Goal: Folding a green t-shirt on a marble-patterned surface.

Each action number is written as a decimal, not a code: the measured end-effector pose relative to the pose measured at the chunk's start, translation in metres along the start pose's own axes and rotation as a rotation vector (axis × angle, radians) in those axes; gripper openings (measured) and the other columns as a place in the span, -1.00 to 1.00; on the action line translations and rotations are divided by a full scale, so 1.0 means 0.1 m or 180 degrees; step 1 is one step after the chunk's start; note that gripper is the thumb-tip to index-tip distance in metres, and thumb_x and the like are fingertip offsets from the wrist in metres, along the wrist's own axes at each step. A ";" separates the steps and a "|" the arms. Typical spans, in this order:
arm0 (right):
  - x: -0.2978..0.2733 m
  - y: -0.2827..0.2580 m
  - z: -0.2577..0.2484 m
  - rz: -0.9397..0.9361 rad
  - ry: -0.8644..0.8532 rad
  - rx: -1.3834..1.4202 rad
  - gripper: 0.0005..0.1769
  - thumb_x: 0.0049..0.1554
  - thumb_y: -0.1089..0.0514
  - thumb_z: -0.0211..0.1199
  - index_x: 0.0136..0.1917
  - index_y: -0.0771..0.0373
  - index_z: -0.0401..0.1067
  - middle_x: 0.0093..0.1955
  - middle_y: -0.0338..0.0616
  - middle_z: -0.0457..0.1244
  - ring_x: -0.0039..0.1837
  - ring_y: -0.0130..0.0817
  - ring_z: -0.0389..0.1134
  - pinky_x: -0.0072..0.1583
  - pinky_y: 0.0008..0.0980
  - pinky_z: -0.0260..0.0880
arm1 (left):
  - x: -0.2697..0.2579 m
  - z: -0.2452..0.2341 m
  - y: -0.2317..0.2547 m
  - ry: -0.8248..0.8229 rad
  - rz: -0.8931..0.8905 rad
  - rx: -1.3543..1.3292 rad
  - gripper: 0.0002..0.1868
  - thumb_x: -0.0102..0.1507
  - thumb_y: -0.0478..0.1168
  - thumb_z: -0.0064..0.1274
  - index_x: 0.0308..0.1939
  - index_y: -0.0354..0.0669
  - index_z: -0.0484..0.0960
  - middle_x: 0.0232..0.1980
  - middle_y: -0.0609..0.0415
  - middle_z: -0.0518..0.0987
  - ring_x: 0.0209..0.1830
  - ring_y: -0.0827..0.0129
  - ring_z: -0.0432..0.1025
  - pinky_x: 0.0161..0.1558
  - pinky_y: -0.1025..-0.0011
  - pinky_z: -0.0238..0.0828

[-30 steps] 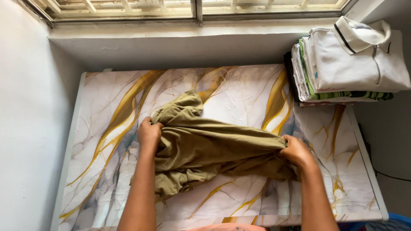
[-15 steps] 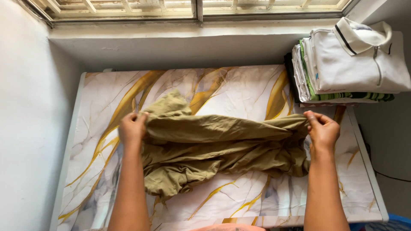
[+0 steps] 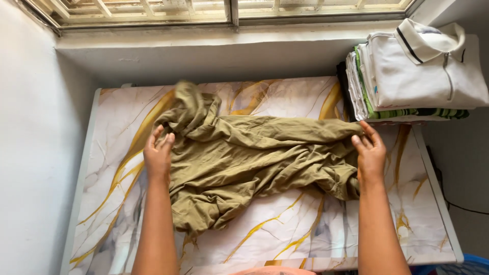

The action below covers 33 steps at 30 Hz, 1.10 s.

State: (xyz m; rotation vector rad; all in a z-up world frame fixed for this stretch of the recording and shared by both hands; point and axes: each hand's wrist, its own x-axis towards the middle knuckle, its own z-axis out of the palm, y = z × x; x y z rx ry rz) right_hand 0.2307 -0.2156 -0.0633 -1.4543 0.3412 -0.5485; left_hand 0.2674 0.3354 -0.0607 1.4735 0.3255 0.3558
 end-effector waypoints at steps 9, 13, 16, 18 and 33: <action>-0.78 -0.04 -0.04 -0.0047 -0.0947 -0.2350 -0.54 0.01 0.11 0.54 0.20 -0.02 0.59 0.16 -0.13 0.29 0.23 -0.27 0.31 0.32 -0.21 0.37 | -1.10 0.14 0.37 -0.0757 -0.0269 0.2175 -0.63 0.11 -0.05 0.44 -0.11 -0.10 0.70 -0.08 0.02 0.73 -0.13 0.36 0.62 -0.08 0.38 0.61; -1.08 -0.29 0.07 -0.0261 -0.1631 -0.3558 -0.13 -0.41 0.05 0.70 0.21 -0.02 0.54 0.32 -0.13 0.24 0.36 -0.04 0.12 0.28 0.11 0.01 | -1.53 0.27 0.71 -0.2150 0.0370 0.3528 -0.32 -0.17 0.04 0.59 -0.02 0.04 0.70 0.08 0.05 0.61 0.12 0.16 0.41 0.15 0.12 0.38; -1.12 0.08 -0.18 -0.0988 -0.1081 -0.3937 -0.23 -0.34 0.26 0.44 0.20 -0.10 0.60 0.21 -0.10 0.32 0.29 -0.03 0.24 0.26 0.04 0.03 | -1.58 0.03 0.14 -0.1711 0.1288 0.4084 -0.35 -0.25 -0.22 0.43 -0.03 0.04 0.74 0.23 -0.14 0.53 0.29 -0.11 0.31 0.22 -0.08 0.23; -1.14 -0.04 -0.23 -0.0868 -0.0944 -0.3996 -0.37 -0.19 0.27 0.36 0.17 -0.13 0.61 0.18 -0.18 0.35 0.28 -0.08 0.26 0.31 0.01 0.07 | -1.53 -0.10 0.13 -0.1531 0.1140 0.3916 -0.50 -0.14 -0.25 0.35 -0.08 0.05 0.74 0.18 -0.08 0.57 0.24 -0.02 0.37 0.23 0.01 0.26; -1.22 0.09 -0.48 0.0866 -0.1674 -0.4044 -0.45 0.06 0.20 0.05 0.30 0.05 0.55 0.21 0.10 0.40 0.24 0.06 0.41 0.30 -0.11 0.36 | -1.18 -0.43 0.48 -0.1135 0.0062 0.4485 -0.65 0.27 -0.07 -0.15 -0.07 -0.05 0.73 -0.12 -0.21 0.68 -0.07 -0.12 0.55 0.04 -0.02 0.45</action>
